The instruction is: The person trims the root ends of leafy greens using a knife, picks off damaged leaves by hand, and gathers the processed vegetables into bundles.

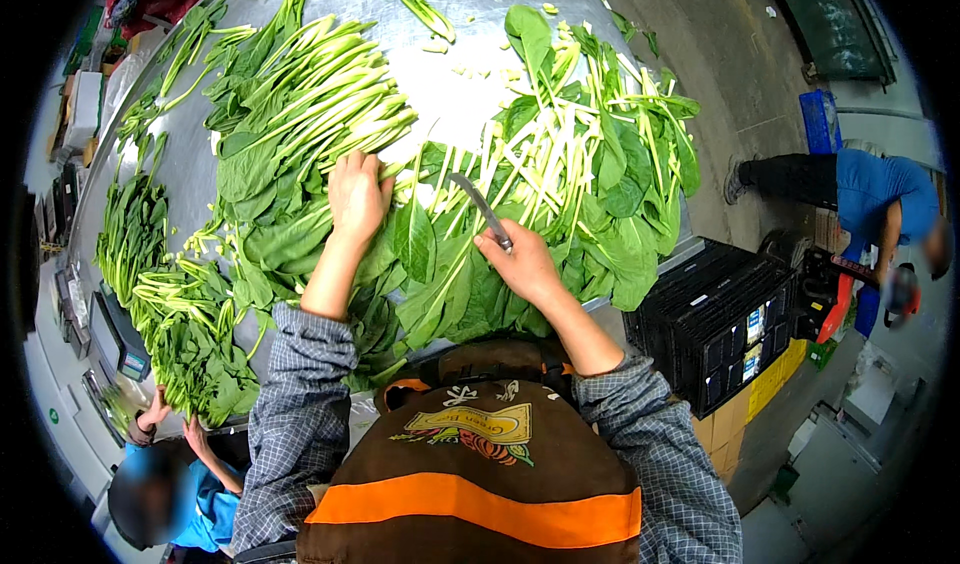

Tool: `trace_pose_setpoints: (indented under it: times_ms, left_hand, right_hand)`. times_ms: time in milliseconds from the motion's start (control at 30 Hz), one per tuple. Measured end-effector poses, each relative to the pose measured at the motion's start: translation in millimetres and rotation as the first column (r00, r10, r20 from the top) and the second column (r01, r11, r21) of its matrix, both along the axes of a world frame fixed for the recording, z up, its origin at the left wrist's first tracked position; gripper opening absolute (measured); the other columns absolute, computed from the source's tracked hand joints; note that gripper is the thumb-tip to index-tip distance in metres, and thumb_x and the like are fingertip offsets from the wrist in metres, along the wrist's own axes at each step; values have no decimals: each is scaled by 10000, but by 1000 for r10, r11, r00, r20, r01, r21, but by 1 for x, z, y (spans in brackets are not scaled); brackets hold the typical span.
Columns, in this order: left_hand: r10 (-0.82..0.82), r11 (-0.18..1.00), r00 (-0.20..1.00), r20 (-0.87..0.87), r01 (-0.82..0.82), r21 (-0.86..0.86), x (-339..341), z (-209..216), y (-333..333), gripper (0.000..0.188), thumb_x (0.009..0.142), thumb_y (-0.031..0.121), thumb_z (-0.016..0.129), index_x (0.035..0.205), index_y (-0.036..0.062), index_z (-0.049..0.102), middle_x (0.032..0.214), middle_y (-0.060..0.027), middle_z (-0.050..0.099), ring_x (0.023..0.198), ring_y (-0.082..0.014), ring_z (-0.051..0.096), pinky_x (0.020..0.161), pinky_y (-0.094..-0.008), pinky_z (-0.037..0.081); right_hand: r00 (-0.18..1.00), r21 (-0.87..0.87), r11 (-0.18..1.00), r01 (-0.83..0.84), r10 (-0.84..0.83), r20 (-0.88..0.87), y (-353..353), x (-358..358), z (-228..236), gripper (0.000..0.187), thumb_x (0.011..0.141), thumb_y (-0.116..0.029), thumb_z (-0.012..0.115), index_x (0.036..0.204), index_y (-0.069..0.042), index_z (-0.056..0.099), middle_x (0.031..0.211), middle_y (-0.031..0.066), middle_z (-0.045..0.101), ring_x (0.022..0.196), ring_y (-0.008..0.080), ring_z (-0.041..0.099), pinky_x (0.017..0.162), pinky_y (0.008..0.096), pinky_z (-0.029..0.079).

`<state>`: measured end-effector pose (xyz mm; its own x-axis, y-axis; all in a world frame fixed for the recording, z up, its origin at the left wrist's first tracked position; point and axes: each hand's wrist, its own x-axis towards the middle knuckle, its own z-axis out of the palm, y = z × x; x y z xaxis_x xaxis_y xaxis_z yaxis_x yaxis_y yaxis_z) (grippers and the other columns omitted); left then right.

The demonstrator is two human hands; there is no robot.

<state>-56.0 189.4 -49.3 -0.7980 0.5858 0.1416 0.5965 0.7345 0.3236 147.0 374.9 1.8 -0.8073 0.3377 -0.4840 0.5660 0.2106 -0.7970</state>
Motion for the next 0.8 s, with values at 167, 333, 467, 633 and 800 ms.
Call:
trace_pose_setpoints:
  times_ms: [167,333,467,633,800]
  left_hand:
    - [75,997,973,218,-71,-24,22,13,-23,312,686,129,789,952,17,671,943,-145,578,944,-352,579,786,-439,495]
    - [80,948,861,503,-222,229,31,39,-22,260,688,123,743,901,-23,717,826,-137,676,681,-260,633,685,-364,516]
    - [24,867,603,797,-409,284,52,85,-1,300,748,128,769,1010,-14,731,726,20,638,604,-28,486,576,-204,420]
    - [-209,705,541,815,-494,509,72,104,13,245,780,47,773,1010,-21,723,776,35,648,660,-19,522,629,-175,434]
    - [-320,736,311,895,-514,441,63,100,-21,223,825,20,669,1046,-11,669,980,-56,680,896,-104,622,858,-254,481]
  right_hand:
    - [997,-173,984,47,-57,-51,9,-6,-6,257,978,-297,570,1018,-53,639,770,38,629,668,130,579,632,290,460]
    - [977,172,977,-128,154,-148,12,-22,14,221,984,-247,540,1053,-67,648,872,102,642,802,253,627,707,372,489]
    - [921,407,906,-114,250,-299,5,-29,48,168,957,-205,564,1021,-78,654,881,118,632,854,319,617,739,421,492]
    - [902,470,880,-62,251,-351,5,-31,55,148,948,-204,576,977,-80,651,879,105,630,846,312,611,735,412,495]
    - [994,366,928,-67,93,-55,33,3,3,233,975,-276,558,994,-64,655,812,135,634,746,333,618,656,409,482]
